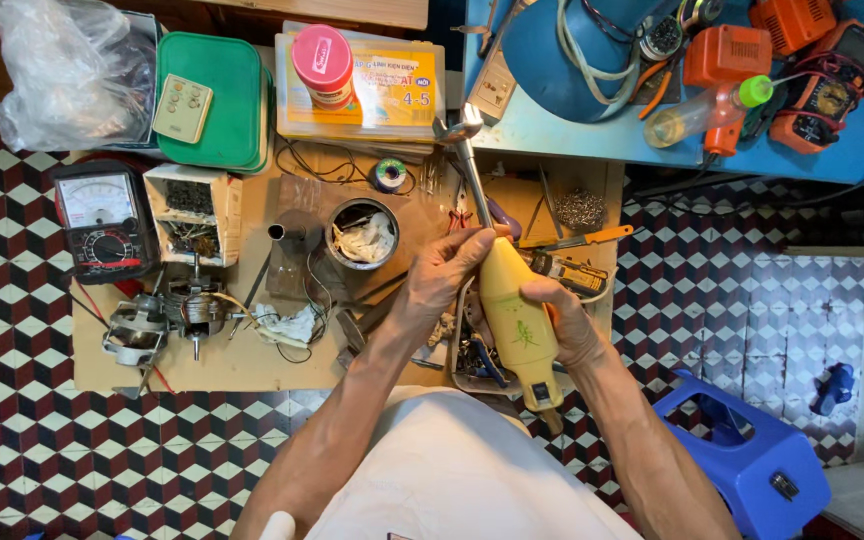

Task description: The person assembles a yellow handheld electric tool by inserting a metal shaft, using a cordless drill to tighten a screw, and attaching a metal nozzle. The person then secures the nozzle with a wrench and tests the assembled tool.

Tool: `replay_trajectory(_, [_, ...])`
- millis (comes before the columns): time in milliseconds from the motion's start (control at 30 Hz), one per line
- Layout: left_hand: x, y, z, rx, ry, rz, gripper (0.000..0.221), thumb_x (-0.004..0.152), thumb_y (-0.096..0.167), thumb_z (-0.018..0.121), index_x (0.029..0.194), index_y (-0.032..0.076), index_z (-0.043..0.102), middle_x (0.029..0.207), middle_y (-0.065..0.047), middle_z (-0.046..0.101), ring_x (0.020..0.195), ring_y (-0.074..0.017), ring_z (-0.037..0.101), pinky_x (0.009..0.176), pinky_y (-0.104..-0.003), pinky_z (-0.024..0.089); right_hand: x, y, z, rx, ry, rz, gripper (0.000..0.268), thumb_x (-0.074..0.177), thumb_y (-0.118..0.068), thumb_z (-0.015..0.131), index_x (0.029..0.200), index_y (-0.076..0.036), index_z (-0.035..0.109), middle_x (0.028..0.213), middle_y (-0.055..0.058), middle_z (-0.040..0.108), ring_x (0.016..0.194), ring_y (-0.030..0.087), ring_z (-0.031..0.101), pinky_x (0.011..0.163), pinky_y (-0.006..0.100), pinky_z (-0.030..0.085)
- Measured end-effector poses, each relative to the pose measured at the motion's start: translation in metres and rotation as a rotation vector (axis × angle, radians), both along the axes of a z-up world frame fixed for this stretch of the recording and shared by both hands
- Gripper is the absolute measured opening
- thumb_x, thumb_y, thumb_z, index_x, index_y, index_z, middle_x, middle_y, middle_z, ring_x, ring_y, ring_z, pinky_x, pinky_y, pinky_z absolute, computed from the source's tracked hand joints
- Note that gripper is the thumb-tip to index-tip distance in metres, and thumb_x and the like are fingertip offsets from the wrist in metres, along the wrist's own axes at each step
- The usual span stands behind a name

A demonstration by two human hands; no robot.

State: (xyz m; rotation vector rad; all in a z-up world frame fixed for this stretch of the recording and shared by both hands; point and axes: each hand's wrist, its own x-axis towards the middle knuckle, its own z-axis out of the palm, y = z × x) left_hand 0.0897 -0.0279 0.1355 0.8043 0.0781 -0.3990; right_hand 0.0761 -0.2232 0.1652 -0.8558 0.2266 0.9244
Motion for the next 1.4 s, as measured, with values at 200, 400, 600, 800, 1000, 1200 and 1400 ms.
replay_trajectory(200, [0.001, -0.017, -0.009, 0.131, 0.206, 0.129, 0.035, 0.097, 0.03, 0.071, 0.109, -0.001, 0.076, 0.095, -0.004, 0.077, 0.084, -0.009, 0.069, 0.078, -0.023, 0.056, -0.017, 0.004, 0.004, -0.431, -0.123, 0.033, 0.085, 0.076, -0.05, 0.075, 0.142, -0.005, 0.048, 0.116, 0.013, 0.066, 0.098, 0.021, 0.067, 0.082, 0.036, 0.056])
replay_trajectory(400, [-0.024, -0.025, 0.02, 0.632, 0.106, 0.145, 0.028, 0.094, 0.032, 0.073, 0.099, 0.004, 0.076, 0.081, -0.004, 0.075, 0.072, -0.0073, 0.066, 0.062, -0.025, 0.054, -0.03, -0.001, 0.006, -0.942, -0.519, 0.192, 0.082, 0.067, -0.03, 0.087, 0.136, -0.007, 0.05, 0.117, 0.008, 0.067, 0.108, 0.018, 0.065, 0.094, 0.035, 0.053])
replay_trajectory(600, [-0.044, -0.045, 0.035, 0.626, -0.146, 0.178, 0.026, 0.099, 0.03, 0.07, 0.11, 0.006, 0.074, 0.083, -0.003, 0.076, 0.077, -0.0056, 0.066, 0.069, -0.027, 0.055, -0.04, -0.022, 0.002, -1.062, -0.492, 0.223, 0.069, 0.069, -0.024, 0.088, 0.127, -0.009, 0.055, 0.108, 0.007, 0.072, 0.099, 0.017, 0.071, 0.087, 0.034, 0.057])
replay_trajectory(800, [-0.037, -0.054, 0.033, 0.632, -0.171, 0.158, 0.027, 0.097, 0.028, 0.072, 0.113, 0.007, 0.074, 0.092, -0.005, 0.078, 0.08, -0.0059, 0.068, 0.071, -0.026, 0.056, -0.03, -0.031, 0.003, -0.991, -0.493, 0.198, 0.072, 0.068, -0.021, 0.085, 0.131, -0.011, 0.052, 0.107, 0.006, 0.07, 0.099, 0.016, 0.069, 0.086, 0.033, 0.056])
replay_trajectory(1000, [-0.033, -0.056, 0.027, 0.542, -0.103, 0.166, 0.029, 0.099, 0.03, 0.07, 0.115, 0.006, 0.072, 0.1, -0.004, 0.079, 0.088, -0.0056, 0.068, 0.079, -0.025, 0.058, -0.024, -0.03, 0.001, -0.937, -0.43, 0.202, 0.07, 0.067, -0.019, 0.086, 0.129, -0.01, 0.055, 0.107, 0.006, 0.07, 0.099, 0.016, 0.068, 0.087, 0.033, 0.056])
replay_trajectory(1200, [-0.027, -0.048, 0.039, 0.57, -0.079, 0.142, 0.033, 0.1, 0.033, 0.066, 0.117, 0.005, 0.072, 0.101, -0.006, 0.078, 0.09, -0.0068, 0.066, 0.08, -0.025, 0.056, -0.031, -0.021, 0.0, -1.106, -0.53, 0.127, 0.071, 0.067, -0.02, 0.086, 0.129, -0.01, 0.055, 0.112, 0.009, 0.07, 0.105, 0.018, 0.07, 0.091, 0.034, 0.055])
replay_trajectory(1400, [0.005, -0.004, 0.06, 0.568, -0.048, 0.339, 0.036, 0.102, 0.034, 0.054, 0.127, 0.009, 0.06, 0.118, -0.005, 0.067, 0.108, -0.0122, 0.068, 0.092, -0.028, 0.06, -0.034, -0.028, -0.005, -1.227, -0.53, 0.05, 0.067, 0.069, -0.021, 0.085, 0.129, -0.008, 0.056, 0.113, 0.012, 0.07, 0.106, 0.022, 0.069, 0.093, 0.037, 0.054])
